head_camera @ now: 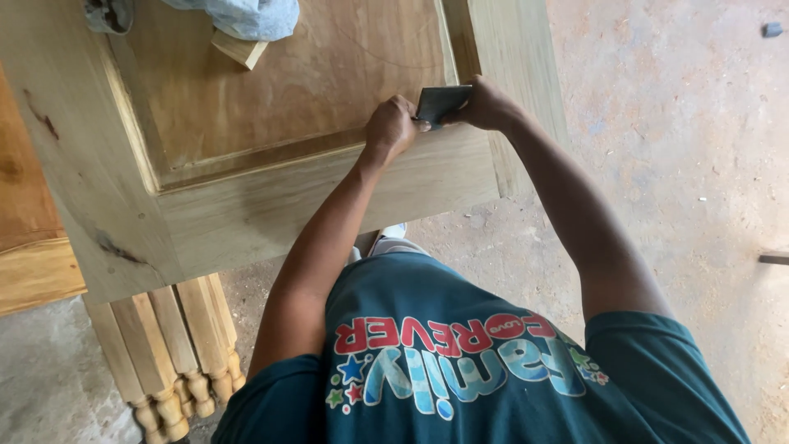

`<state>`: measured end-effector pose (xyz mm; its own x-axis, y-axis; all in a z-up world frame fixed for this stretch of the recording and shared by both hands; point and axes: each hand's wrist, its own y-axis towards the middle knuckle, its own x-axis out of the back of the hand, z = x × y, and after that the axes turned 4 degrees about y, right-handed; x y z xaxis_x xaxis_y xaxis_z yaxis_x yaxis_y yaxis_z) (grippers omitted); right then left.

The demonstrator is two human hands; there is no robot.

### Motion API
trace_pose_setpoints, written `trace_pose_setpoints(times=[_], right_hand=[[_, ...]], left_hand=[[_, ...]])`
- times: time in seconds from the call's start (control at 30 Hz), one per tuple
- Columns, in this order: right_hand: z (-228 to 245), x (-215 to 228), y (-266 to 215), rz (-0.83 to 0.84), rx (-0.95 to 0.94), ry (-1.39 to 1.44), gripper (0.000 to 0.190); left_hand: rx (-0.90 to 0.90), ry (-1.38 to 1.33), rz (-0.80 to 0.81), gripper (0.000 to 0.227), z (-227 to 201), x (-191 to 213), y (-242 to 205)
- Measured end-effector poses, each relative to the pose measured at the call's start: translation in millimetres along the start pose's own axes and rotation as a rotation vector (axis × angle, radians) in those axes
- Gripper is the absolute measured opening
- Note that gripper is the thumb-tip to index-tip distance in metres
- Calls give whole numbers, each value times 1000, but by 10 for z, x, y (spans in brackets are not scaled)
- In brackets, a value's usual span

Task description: Cleaning and scraping the inner grooves of a wooden door panel followed by wiping it with a cloth.

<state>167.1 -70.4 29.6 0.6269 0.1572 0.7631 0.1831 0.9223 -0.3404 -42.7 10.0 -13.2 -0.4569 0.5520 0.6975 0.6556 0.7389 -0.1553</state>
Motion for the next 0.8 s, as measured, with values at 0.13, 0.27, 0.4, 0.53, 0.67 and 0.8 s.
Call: trace_pose_setpoints(times=[0.13, 0.27, 0.4, 0.53, 0.67, 0.8], right_hand=[[-347, 69, 67, 58, -20, 7, 44], [-603, 203, -52, 34, -117, 32, 53], [-506, 294, -78, 48, -10, -21, 28], [-335, 307, 45, 72, -85, -43, 36], [-253, 336, -51, 55, -94, -83, 33], [-275, 319, -85, 25, -137, -83, 37]], left_hand=[[-106, 68, -41, 42, -51, -298, 233], [-86, 139, 43, 39, -343, -374, 243], [-45, -46, 44, 33, -355, -295, 150], [-88, 4, 69, 30, -215, -329, 267], [-50, -63, 21, 36, -273, -345, 224], [-4, -73, 58, 39, -338, -302, 217]])
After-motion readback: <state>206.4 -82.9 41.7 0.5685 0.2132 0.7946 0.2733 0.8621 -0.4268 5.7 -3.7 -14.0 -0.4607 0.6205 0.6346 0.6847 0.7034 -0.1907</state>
